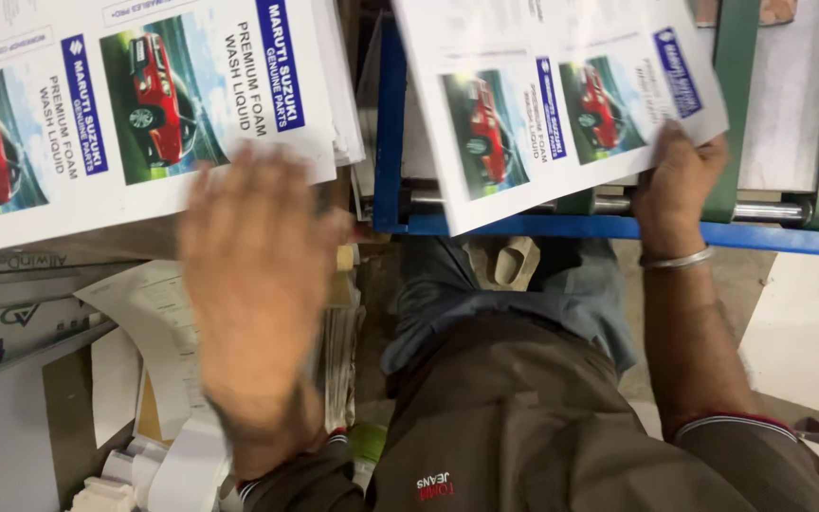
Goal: The person repeatedly picks up printed sheets from a stack on the left and feeds them one by one into a blue and green machine with rollers on the right. The sheets feature a red car and Maruti Suzuki branding. The person maintains a steady rhythm throughout the clip.
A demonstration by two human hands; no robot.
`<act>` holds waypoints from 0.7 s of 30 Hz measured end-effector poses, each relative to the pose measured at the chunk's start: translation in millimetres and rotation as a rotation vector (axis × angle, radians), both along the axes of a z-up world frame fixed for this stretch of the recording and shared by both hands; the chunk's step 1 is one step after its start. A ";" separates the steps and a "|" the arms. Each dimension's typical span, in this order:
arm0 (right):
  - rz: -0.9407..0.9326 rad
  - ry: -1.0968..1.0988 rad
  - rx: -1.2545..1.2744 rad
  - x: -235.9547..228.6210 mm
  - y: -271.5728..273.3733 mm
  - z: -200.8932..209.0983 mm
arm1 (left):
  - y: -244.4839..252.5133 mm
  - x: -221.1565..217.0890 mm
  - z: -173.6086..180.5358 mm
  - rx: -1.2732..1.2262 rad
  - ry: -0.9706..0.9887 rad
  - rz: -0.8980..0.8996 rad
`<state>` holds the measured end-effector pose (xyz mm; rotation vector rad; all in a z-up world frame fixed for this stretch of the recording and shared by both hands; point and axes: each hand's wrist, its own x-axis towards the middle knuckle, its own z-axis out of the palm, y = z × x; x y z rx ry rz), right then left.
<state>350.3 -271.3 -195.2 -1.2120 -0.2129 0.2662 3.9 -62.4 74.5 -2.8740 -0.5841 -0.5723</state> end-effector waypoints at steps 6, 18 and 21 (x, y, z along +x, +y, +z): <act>-0.135 -0.053 -0.119 32.6 -47.9 -18.3 | 55.9 -18.7 -10.7 -0.334 -0.223 0.100; -0.200 0.043 -0.199 -87.8 -125.3 -10.8 | 76.1 -25.0 -41.4 -0.808 -0.780 0.044; -0.205 0.056 -0.185 -98.3 -126.8 -9.4 | 56.3 -7.1 -33.3 -0.425 -0.458 0.095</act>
